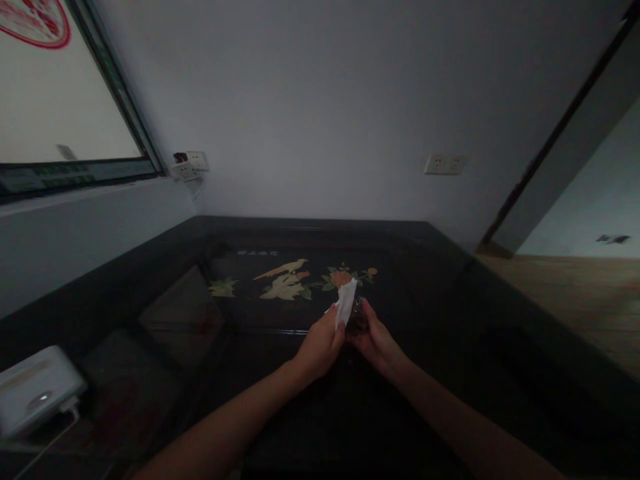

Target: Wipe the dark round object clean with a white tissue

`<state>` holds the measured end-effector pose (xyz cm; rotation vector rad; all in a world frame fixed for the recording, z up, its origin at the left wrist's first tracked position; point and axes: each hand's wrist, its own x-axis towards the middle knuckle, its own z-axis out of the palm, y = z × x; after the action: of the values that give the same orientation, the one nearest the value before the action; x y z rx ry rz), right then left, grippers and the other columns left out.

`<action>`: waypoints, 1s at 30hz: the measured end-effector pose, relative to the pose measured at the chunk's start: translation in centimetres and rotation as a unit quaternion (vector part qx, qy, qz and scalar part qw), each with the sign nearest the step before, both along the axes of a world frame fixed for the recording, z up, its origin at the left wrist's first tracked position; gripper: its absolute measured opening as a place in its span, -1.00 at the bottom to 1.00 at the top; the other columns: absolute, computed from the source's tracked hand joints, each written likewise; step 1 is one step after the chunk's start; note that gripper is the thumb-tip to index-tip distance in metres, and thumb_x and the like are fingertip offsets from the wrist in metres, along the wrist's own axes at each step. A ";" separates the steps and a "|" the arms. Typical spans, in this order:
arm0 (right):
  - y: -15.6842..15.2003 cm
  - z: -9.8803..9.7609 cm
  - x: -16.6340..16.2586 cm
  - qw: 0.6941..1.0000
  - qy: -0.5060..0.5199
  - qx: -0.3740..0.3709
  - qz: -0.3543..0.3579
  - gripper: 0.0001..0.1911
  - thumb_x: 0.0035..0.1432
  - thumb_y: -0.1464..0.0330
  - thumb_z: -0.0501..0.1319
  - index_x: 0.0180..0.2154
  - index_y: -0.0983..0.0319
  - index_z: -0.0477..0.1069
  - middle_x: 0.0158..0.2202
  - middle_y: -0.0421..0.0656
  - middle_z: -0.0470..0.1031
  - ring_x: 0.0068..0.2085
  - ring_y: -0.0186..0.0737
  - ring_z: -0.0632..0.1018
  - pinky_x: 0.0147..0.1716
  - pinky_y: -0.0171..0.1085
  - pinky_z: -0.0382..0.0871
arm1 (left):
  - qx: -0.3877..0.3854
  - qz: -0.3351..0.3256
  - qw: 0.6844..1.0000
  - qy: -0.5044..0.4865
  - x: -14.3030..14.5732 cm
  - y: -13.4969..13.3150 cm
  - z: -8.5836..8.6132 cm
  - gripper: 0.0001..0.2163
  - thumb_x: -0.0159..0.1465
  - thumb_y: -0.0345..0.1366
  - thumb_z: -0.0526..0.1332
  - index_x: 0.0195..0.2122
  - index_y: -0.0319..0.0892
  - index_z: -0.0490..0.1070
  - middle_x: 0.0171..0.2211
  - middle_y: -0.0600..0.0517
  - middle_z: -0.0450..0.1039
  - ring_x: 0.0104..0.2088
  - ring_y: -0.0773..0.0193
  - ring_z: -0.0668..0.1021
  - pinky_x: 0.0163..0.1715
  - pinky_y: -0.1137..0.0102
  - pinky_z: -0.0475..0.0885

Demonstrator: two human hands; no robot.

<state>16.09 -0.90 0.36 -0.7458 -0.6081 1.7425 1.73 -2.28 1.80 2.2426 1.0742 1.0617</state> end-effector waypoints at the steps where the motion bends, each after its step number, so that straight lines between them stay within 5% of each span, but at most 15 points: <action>1: 0.0 0.0 0.1 1.000 0.000 -0.003 -0.004 -0.61 0.03 0.08 0.28 -0.20 0.21 0.48 -0.34 -0.13 0.56 -0.36 -0.21 0.53 -0.40 -0.26 0.40 | 0.001 0.006 1.000 0.011 0.0 0.1 0.0 -0.58 0.37 -0.30 -0.15 0.19 -0.25 0.21 0.19 -0.11 0.27 0.22 0.14 0.29 0.23 0.15 0.16; 12: -0.1 -0.2 -0.1 0.999 -0.005 0.033 0.005 -0.61 0.00 0.05 0.29 -0.21 0.17 0.50 -0.30 -0.14 0.56 -0.24 -0.17 0.54 -0.28 -0.23 0.40 | 0.112 -0.069 0.990 0.040 0.1 -1.1 0.3 -0.52 0.32 -0.40 -0.13 0.28 -0.25 0.03 0.30 -0.13 0.03 0.29 0.16 0.12 0.27 0.16 0.08; 18: -1.4 0.0 -1.0 0.995 -0.066 0.034 0.071 -0.62 0.01 0.06 0.29 -0.25 0.20 0.45 -0.41 -0.17 0.51 -0.44 -0.24 0.51 -0.51 -0.28 0.38 | 0.004 0.017 1.000 -0.025 -0.4 0.4 -0.1 -0.57 0.37 -0.21 -0.18 0.10 -0.30 0.30 0.12 -0.20 0.34 0.18 0.08 0.33 0.20 0.16 0.18; 24: -1.2 1.0 -0.3 0.998 -0.047 0.038 0.028 -0.61 -0.03 0.05 0.32 -0.29 0.21 0.44 -0.45 -0.18 0.50 -0.46 -0.25 0.48 -0.52 -0.27 0.38 | -0.090 0.055 0.990 -0.095 0.0 0.5 -0.7 -0.54 0.37 -0.09 -0.19 -0.12 -0.29 0.39 -0.15 -0.16 0.50 -0.10 0.10 0.50 -0.02 0.22 0.38; 30: -0.1 1.5 0.2 0.998 0.005 0.030 -0.046 -0.60 -0.02 0.03 0.30 -0.28 0.19 0.47 -0.35 -0.13 0.55 -0.36 -0.17 0.52 -0.43 -0.23 0.39 | -0.110 0.036 0.986 -0.118 1.0 -1.0 -1.0 -0.56 0.37 -0.10 -0.17 0.03 -0.26 0.32 -0.09 -0.14 0.48 0.06 0.09 0.41 0.12 0.18 0.26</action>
<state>16.33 -1.02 1.82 -0.7112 -0.6080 1.6359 2.76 -3.30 0.84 1.8663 1.1169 1.1451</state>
